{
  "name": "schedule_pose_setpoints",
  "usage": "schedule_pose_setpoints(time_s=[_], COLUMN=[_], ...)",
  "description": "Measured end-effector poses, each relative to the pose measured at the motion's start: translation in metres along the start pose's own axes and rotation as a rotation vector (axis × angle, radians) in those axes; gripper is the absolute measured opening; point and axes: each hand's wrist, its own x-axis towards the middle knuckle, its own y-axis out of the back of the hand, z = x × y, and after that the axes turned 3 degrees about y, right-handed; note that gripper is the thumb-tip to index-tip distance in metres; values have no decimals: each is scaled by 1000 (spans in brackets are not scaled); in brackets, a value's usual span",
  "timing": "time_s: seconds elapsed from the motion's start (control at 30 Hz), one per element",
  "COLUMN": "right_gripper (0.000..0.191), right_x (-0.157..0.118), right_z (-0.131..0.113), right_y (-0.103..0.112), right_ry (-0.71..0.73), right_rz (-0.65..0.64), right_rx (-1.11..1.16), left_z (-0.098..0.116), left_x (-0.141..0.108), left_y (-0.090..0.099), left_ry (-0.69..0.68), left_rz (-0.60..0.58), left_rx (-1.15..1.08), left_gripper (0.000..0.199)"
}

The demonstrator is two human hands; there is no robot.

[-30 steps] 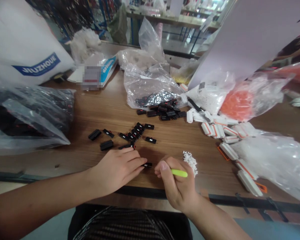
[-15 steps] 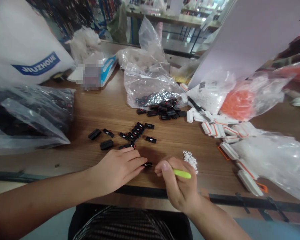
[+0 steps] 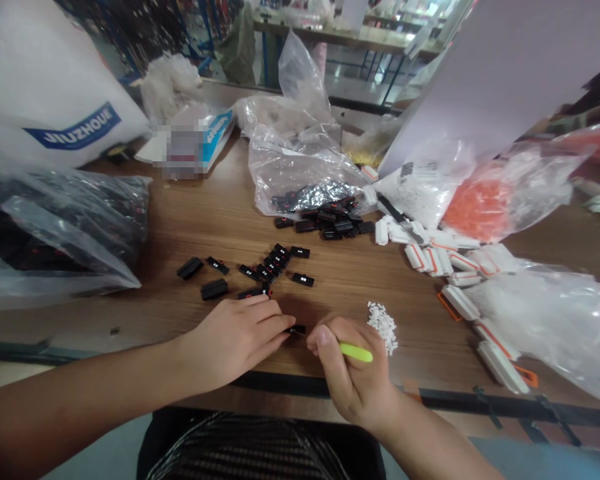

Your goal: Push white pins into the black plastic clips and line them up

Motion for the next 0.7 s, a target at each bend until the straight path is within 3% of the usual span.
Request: schedule_pose_setpoints(time_s=[0.27,0.37,0.57,0.7], right_gripper=[23,27,31,34], right_x=[3,-1,-6,-6], right_z=[-2,1,5,4], right_y=[-1,0,-3,-4], right_ry=[14,19,63,61], right_rz=[-53,38,349,363], right_rx=[9,39,119,64], left_z=[-2,-5,-14,-20], left_x=[-1,-1,-6,5], left_y=[0,4,28,33], left_ry=[-31,-16,172,171], left_rz=[31,50,140,238], left_rx=[12,22,180,237], left_gripper=[21,19,15,20])
